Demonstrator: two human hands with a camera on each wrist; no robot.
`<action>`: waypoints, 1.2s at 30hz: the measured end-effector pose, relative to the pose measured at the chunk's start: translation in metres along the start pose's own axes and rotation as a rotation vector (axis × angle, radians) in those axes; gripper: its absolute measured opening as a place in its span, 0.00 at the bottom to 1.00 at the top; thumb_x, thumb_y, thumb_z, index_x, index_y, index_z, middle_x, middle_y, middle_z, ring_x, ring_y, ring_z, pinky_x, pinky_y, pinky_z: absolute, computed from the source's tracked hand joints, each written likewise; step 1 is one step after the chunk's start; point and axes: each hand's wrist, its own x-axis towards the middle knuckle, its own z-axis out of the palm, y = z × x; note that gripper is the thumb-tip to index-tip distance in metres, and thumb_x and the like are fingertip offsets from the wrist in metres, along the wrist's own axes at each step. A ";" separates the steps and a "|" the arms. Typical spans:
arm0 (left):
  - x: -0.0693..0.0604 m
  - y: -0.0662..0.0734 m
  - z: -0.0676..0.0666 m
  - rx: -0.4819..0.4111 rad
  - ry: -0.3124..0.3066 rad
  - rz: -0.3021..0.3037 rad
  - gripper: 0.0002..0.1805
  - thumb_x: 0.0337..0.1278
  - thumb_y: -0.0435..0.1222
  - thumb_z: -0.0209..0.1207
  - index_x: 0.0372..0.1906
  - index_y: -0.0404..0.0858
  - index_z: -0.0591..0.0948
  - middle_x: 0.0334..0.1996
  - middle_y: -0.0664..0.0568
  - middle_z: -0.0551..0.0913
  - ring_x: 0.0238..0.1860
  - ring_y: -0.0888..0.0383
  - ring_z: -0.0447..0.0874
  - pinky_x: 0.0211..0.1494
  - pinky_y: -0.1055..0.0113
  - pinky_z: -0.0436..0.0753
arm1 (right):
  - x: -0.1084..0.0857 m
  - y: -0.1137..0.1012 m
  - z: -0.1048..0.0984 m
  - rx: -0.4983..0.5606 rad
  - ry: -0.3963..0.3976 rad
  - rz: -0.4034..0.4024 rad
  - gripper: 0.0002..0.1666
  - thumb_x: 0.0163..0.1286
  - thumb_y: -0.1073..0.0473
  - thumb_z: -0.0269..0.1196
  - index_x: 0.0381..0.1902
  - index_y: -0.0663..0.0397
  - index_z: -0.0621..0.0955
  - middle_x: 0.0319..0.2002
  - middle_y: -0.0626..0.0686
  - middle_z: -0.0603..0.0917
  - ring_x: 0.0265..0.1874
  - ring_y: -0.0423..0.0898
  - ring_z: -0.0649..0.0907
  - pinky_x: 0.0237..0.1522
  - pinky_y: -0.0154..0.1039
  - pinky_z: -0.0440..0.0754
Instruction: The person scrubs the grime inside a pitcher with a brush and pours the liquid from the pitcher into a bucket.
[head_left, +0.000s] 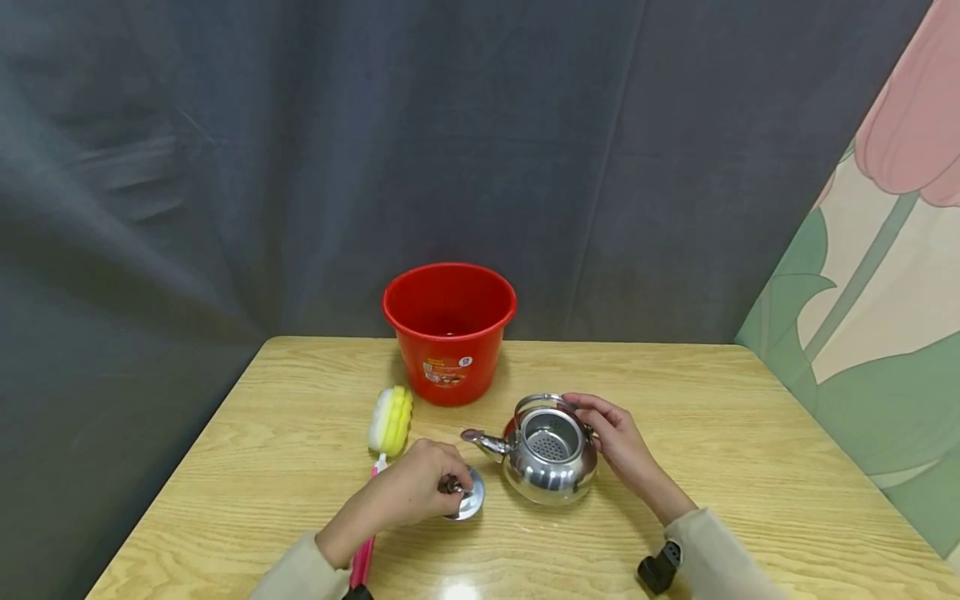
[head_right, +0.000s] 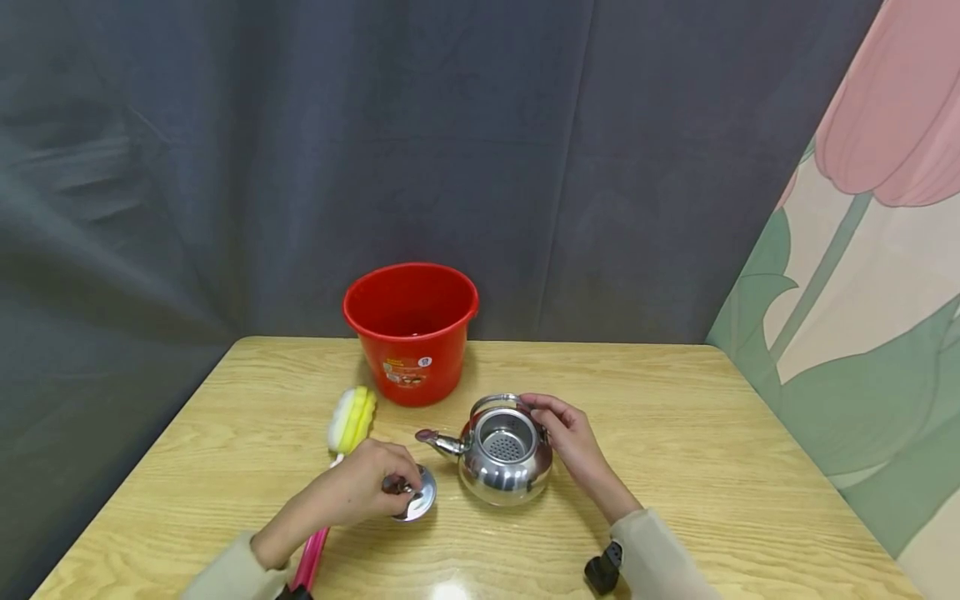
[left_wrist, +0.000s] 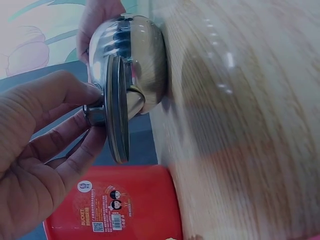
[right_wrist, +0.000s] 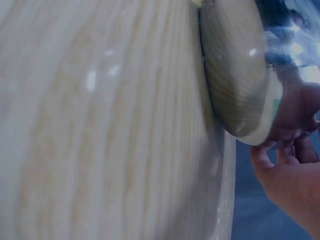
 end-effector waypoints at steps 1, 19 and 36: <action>0.000 -0.001 0.000 -0.002 -0.003 0.000 0.07 0.43 0.26 0.68 0.30 0.38 0.86 0.31 0.58 0.82 0.32 0.68 0.76 0.33 0.76 0.77 | 0.000 0.000 0.000 -0.004 0.002 -0.002 0.22 0.74 0.64 0.51 0.61 0.74 0.71 0.51 0.47 0.83 0.50 0.40 0.79 0.49 0.36 0.79; 0.000 -0.008 0.002 0.020 -0.036 -0.052 0.07 0.41 0.25 0.69 0.27 0.39 0.85 0.28 0.60 0.80 0.31 0.67 0.76 0.33 0.76 0.76 | -0.002 0.000 0.003 -0.021 0.021 0.005 0.22 0.74 0.63 0.52 0.61 0.72 0.72 0.53 0.51 0.82 0.51 0.40 0.79 0.48 0.34 0.78; 0.000 -0.013 0.004 0.019 -0.092 -0.115 0.08 0.42 0.26 0.70 0.27 0.40 0.85 0.27 0.63 0.79 0.31 0.66 0.75 0.33 0.74 0.76 | -0.003 -0.001 0.002 -0.021 0.015 -0.004 0.22 0.75 0.62 0.51 0.61 0.72 0.72 0.52 0.49 0.83 0.50 0.40 0.79 0.46 0.34 0.78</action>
